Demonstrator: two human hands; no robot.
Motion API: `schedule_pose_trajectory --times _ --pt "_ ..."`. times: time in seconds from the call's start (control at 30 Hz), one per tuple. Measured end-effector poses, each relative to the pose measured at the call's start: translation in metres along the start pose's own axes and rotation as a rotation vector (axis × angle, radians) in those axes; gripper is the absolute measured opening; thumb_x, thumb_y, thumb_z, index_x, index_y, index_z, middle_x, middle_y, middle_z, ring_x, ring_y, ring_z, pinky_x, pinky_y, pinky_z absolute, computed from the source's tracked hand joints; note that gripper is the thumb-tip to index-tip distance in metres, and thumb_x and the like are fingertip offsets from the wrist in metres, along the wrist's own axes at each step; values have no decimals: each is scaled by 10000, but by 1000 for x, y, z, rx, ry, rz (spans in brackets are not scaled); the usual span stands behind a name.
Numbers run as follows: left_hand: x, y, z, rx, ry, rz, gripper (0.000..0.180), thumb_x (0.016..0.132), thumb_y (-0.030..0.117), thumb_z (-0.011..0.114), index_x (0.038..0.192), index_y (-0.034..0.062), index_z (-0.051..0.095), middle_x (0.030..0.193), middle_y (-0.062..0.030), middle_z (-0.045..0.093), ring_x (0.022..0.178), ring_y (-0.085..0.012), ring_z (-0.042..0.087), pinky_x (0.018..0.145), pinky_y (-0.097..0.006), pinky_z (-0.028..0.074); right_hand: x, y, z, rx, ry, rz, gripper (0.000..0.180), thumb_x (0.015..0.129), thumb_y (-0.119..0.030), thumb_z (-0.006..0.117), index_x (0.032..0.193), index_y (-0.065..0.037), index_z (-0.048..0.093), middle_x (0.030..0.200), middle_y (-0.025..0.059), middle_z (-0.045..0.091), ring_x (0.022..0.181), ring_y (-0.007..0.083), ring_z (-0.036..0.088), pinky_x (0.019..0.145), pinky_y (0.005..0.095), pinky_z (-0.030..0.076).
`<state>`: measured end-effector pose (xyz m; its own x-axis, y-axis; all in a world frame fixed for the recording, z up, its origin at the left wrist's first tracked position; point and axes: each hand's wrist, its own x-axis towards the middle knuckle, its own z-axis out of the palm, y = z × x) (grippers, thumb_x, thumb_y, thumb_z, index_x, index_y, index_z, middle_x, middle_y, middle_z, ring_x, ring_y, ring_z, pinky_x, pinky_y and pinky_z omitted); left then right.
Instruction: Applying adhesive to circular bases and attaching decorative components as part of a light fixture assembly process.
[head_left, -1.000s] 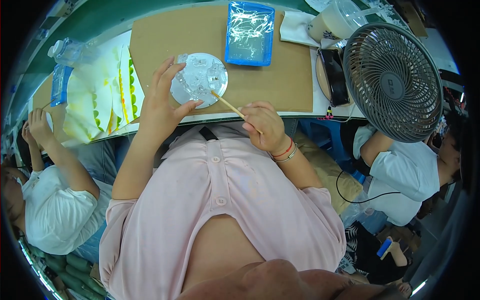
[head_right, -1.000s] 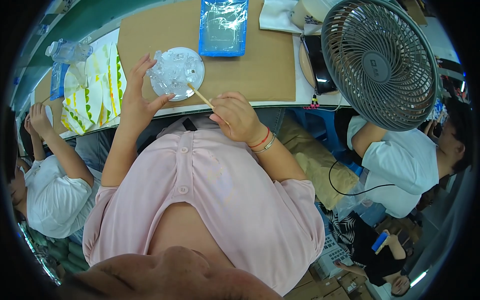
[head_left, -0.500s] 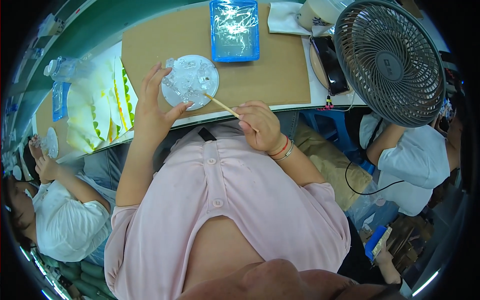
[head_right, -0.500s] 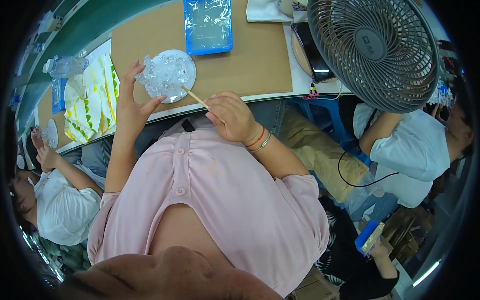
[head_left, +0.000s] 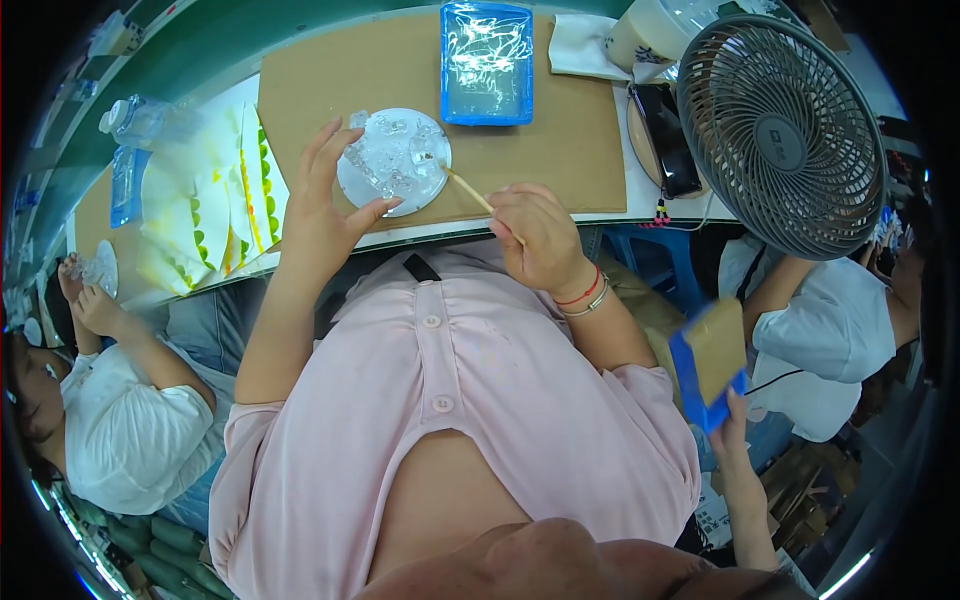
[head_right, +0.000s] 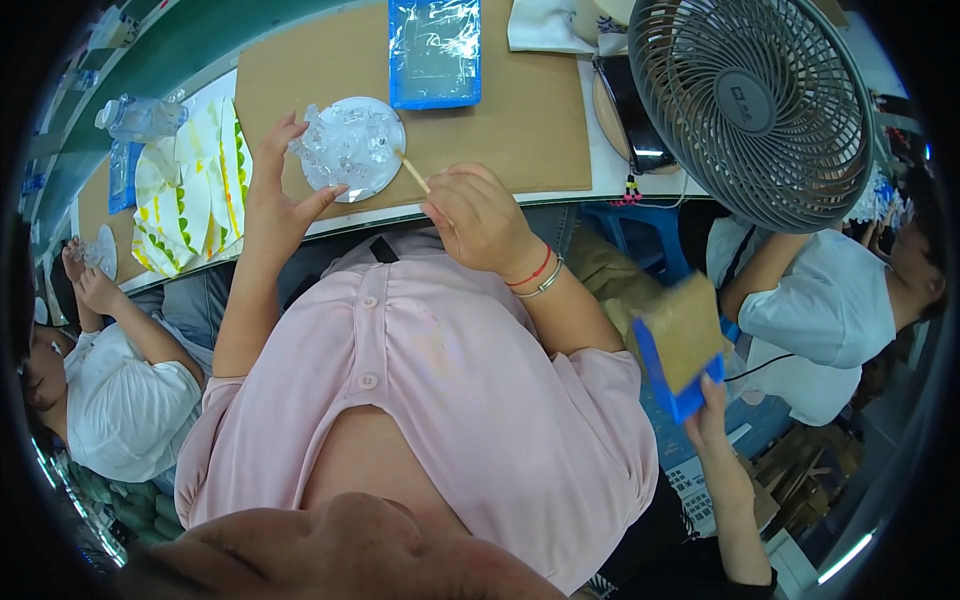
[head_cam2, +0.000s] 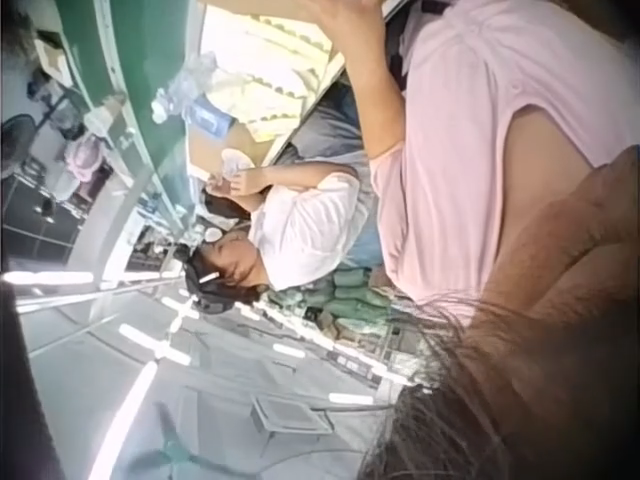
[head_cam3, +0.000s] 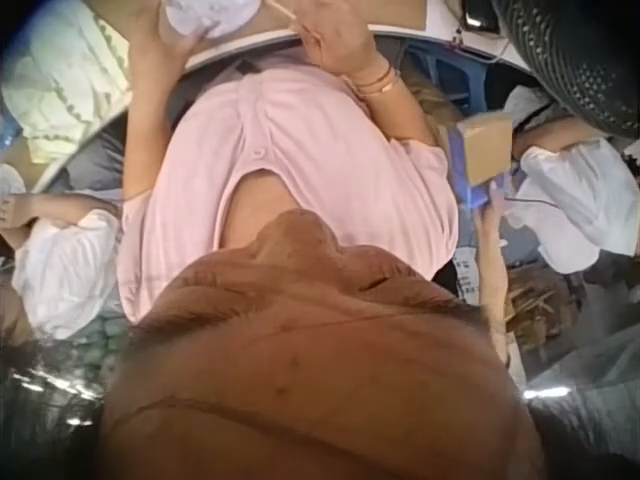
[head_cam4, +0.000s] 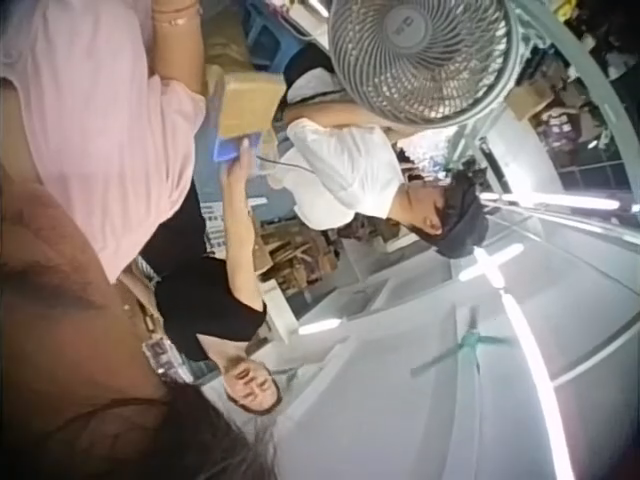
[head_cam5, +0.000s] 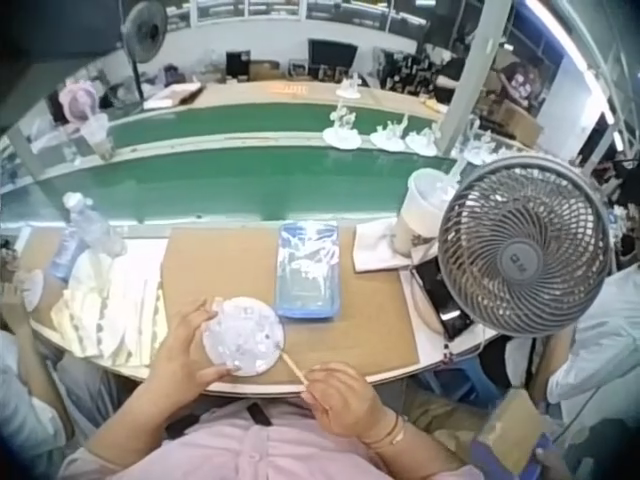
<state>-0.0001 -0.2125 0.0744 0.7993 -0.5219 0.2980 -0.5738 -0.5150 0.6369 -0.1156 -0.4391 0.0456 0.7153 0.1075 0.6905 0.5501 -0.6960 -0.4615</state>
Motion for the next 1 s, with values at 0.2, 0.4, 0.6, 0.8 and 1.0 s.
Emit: schedule_pose_trajectory --times 0.2,0.4,0.6,0.8,1.0 --pt "3 0 1 -24 -7 -8 747 642 147 847 1292 123 481 1389 -146 440 1265 -342 454 1002 -416 428 -7 -10 2 59 20 18 51 873 -14 591 894 -4 546 857 145 651 759 307 645 754 416 536" --pt "1 -5 3 -26 11 13 748 634 118 845 1288 98 483 1387 -176 434 1268 -346 453 1022 -416 411 -4 -16 6 20 21 12 63 846 -12 615 895 5 578 863 144 657 756 304 645 762 420 539" --pt "1 -6 5 -28 17 -2 758 630 125 850 1292 114 482 1389 -160 439 1262 -343 462 1024 -419 413 -3 -25 -2 30 81 22 51 850 -31 609 842 -5 566 823 149 660 721 294 644 739 394 539" --pt "-2 -3 3 -24 37 2 761 626 132 855 1289 120 483 1380 -151 449 1251 -336 470 1018 -416 416 -1 -31 -14 70 109 8 62 861 -45 581 816 -18 546 765 138 656 672 294 638 713 380 538" --pt "0 -3 5 -16 39 4 763 626 128 855 1292 114 482 1378 -150 450 1249 -327 470 1020 -408 413 -1 -34 -22 104 118 -11 42 867 -47 568 864 -18 538 779 139 665 674 283 643 714 378 537"
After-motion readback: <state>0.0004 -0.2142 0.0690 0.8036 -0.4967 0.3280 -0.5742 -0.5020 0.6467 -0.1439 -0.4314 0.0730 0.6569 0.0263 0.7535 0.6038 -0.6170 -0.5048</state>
